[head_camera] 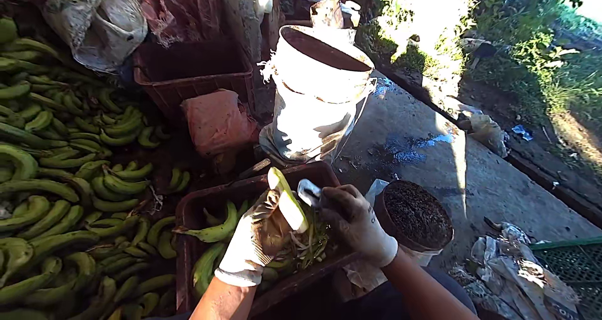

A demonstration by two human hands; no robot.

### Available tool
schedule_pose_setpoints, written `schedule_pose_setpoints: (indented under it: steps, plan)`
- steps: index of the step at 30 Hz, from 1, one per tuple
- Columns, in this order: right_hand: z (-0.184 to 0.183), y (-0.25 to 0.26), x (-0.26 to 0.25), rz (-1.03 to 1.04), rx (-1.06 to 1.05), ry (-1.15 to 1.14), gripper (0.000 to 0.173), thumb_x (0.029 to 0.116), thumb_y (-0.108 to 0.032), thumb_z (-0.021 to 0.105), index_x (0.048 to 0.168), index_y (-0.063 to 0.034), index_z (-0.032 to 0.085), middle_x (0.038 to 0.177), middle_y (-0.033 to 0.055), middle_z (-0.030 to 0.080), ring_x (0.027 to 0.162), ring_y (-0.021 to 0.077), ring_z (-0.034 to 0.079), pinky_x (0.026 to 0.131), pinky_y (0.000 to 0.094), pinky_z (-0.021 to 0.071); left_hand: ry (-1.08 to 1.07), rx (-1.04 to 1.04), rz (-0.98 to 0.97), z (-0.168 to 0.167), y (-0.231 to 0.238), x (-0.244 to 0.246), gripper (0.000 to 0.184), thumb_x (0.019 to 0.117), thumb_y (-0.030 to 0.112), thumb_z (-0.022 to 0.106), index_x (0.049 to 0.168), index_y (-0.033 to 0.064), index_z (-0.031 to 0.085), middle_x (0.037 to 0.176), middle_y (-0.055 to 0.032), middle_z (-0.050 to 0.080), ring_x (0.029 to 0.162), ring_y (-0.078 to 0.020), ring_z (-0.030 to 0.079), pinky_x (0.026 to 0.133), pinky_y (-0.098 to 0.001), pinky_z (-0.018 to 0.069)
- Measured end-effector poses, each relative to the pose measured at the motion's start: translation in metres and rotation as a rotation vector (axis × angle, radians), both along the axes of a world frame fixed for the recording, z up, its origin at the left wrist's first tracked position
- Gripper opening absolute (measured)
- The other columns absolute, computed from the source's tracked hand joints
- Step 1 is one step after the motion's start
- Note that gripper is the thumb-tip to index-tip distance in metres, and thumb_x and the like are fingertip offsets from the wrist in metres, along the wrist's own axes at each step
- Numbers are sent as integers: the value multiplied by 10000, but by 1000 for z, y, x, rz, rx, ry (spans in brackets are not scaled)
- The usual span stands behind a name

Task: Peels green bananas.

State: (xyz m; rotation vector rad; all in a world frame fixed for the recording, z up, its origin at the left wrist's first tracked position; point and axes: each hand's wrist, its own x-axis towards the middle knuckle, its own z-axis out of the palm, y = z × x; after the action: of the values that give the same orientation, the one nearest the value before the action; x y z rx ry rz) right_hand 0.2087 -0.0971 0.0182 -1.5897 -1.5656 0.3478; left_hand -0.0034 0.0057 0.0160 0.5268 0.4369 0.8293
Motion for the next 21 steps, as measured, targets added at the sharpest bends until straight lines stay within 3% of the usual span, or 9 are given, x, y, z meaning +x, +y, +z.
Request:
schedule_pose_setpoints:
  steps: [4, 9, 12, 16, 18, 21]
  plan:
    - [-6, -5, -14, 145, 74, -162, 422, 915, -401, 764, 1294, -221, 714, 1180, 74, 675, 1116, 189, 630, 980, 403, 537, -56, -108, 20, -1, 6, -3, 401, 1120, 289, 259, 1208, 54, 572, 1034, -136, 688, 890, -221, 710, 744, -384, 624]
    - [-3, 6, -11, 139, 78, -107, 395, 934, -388, 744, 1267, -175, 734, 1174, 93, 674, 1110, 181, 632, 970, 375, 546, 6, 107, -136, 5, -5, -6, 309, 1096, 208, 385, 1286, 54, 573, 1069, -121, 692, 945, -193, 696, 835, -373, 603]
    - [6, 18, 0, 18, -104, -27, 417, 975, -433, 670, 1282, -157, 725, 1179, 73, 683, 1081, 153, 646, 945, 363, 556, 157, 204, -217, 10, -10, -4, 307, 1061, 221, 498, 1325, 82, 573, 1019, -69, 700, 882, -133, 694, 778, -312, 608]
    - [1, 30, 28, -199, -386, 22, 464, 1009, -544, 546, 1288, -215, 716, 1213, 35, 692, 1133, 161, 643, 1001, 428, 523, 175, 269, -289, 7, -7, -6, 408, 1037, 261, 558, 1401, 78, 545, 1056, -86, 701, 888, -137, 694, 783, -307, 605]
    - [2, 23, 34, -227, -314, 36, 463, 1000, -551, 566, 1286, -218, 712, 1200, 27, 688, 1112, 144, 645, 978, 409, 538, 153, 256, -237, 5, -2, -8, 358, 1052, 241, 514, 1359, 66, 575, 1039, -105, 700, 868, -153, 693, 757, -309, 605]
    - [10, 6, 25, -78, -82, -31, 423, 990, -437, 643, 1317, -176, 700, 1208, 65, 677, 1105, 151, 644, 951, 373, 562, 6, 67, -128, 4, 9, -10, 335, 1099, 213, 340, 1298, 50, 554, 1131, -158, 685, 959, -231, 703, 815, -383, 612]
